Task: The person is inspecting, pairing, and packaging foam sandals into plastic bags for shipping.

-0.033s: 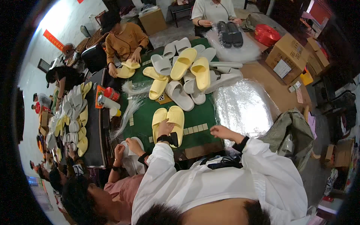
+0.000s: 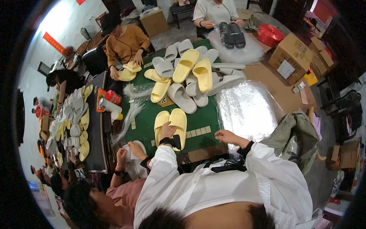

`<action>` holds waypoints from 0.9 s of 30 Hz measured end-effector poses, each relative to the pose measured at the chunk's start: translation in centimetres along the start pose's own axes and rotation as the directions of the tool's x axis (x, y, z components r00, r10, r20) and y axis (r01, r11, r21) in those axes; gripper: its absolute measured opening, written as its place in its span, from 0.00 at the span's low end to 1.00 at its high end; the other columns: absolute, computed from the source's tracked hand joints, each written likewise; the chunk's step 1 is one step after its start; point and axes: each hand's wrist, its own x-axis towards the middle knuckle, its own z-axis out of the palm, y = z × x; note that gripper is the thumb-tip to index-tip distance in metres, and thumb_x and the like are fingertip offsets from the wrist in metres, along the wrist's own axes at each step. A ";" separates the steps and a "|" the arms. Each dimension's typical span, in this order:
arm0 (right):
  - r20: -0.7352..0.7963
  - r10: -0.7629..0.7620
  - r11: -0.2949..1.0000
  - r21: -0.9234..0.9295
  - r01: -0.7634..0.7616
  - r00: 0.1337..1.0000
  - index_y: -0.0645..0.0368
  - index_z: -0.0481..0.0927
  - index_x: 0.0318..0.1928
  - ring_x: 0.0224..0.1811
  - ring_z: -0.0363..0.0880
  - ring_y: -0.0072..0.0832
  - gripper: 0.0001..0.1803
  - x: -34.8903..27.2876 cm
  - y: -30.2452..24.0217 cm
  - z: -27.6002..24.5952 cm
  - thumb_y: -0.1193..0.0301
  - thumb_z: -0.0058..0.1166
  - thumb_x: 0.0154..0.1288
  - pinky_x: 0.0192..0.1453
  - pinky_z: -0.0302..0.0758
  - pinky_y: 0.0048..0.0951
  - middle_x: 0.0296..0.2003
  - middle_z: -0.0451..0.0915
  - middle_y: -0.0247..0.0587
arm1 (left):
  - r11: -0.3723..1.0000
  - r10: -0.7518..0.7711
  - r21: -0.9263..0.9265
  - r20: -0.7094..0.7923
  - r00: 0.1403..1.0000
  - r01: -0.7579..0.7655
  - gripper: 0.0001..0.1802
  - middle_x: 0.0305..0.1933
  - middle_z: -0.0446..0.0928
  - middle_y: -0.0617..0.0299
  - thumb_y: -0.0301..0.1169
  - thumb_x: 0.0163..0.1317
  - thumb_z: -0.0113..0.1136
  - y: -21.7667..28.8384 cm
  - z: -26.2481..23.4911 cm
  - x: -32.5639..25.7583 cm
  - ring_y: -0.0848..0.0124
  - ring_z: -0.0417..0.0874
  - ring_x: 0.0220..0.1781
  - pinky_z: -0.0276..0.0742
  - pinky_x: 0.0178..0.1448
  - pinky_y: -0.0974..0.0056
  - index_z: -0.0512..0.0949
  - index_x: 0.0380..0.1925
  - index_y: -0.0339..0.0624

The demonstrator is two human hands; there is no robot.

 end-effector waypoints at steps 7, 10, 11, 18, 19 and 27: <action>-0.127 -0.051 0.991 0.115 0.065 0.991 0.66 0.71 0.45 0.28 0.71 0.21 0.17 -0.5 1.4 -2.1 0.66 0.48 0.59 0.34 0.69 0.22 0.28 0.73 0.36 | -0.248 0.585 0.944 0.325 0.743 -0.217 0.14 0.29 0.78 0.49 0.27 0.47 0.57 0.6 5.4 -4.8 0.63 0.80 0.32 0.75 0.33 0.64 0.75 0.34 0.28; -0.138 -0.246 0.966 -0.114 0.231 0.959 0.64 0.70 0.47 0.31 0.72 0.22 0.19 0.1 0.5 -1.7 0.65 0.52 0.58 0.34 0.70 0.24 0.30 0.74 0.39 | 0.061 0.539 0.880 0.368 0.758 -0.470 0.08 0.31 0.76 0.54 0.26 0.53 0.51 -2.2 2.5 -1.8 0.62 0.77 0.34 0.74 0.38 0.61 0.73 0.32 0.33; -0.020 -0.204 0.974 -0.103 0.201 0.979 0.66 0.66 0.51 0.33 0.73 0.21 0.23 0.5 -2.1 0.3 0.67 0.54 0.57 0.36 0.70 0.23 0.32 0.75 0.40 | 0.568 0.609 0.618 0.128 0.783 -0.544 0.09 0.36 0.74 0.54 0.26 0.55 0.48 -3.6 -4.9 2.9 0.63 0.75 0.39 0.73 0.42 0.59 0.70 0.37 0.36; -0.455 -0.339 0.921 0.020 0.390 0.824 0.60 0.50 0.59 0.49 0.67 0.35 0.34 2.0 -1.8 0.8 0.74 0.53 0.54 0.49 0.68 0.30 0.52 0.63 0.49 | 0.983 0.063 -0.186 0.284 0.957 -0.009 0.09 0.34 0.72 0.58 0.27 0.55 0.49 -8.2 17.2 -11.0 0.67 0.74 0.33 0.71 0.36 0.67 0.68 0.36 0.38; -0.520 -0.332 0.903 0.066 0.425 0.787 0.58 0.47 0.59 0.50 0.66 0.38 0.37 1.8 -2.3 0.4 0.74 0.54 0.54 0.52 0.66 0.32 0.52 0.62 0.51 | 0.978 0.093 -0.203 0.279 0.956 -0.036 0.09 0.34 0.72 0.58 0.27 0.55 0.49 -9.1 17.6 -10.9 0.67 0.74 0.33 0.71 0.36 0.67 0.68 0.36 0.38; -0.718 -0.305 0.765 0.206 0.610 0.625 0.59 0.56 0.61 0.52 0.66 0.31 0.25 -0.5 2.7 -7.4 0.74 0.42 0.63 0.54 0.64 0.28 0.52 0.66 0.44 | 0.897 -0.264 -0.168 0.540 0.799 0.410 0.09 0.40 0.70 0.57 0.27 0.56 0.47 -17.1 23.1 -12.0 0.67 0.72 0.40 0.70 0.46 0.66 0.68 0.37 0.36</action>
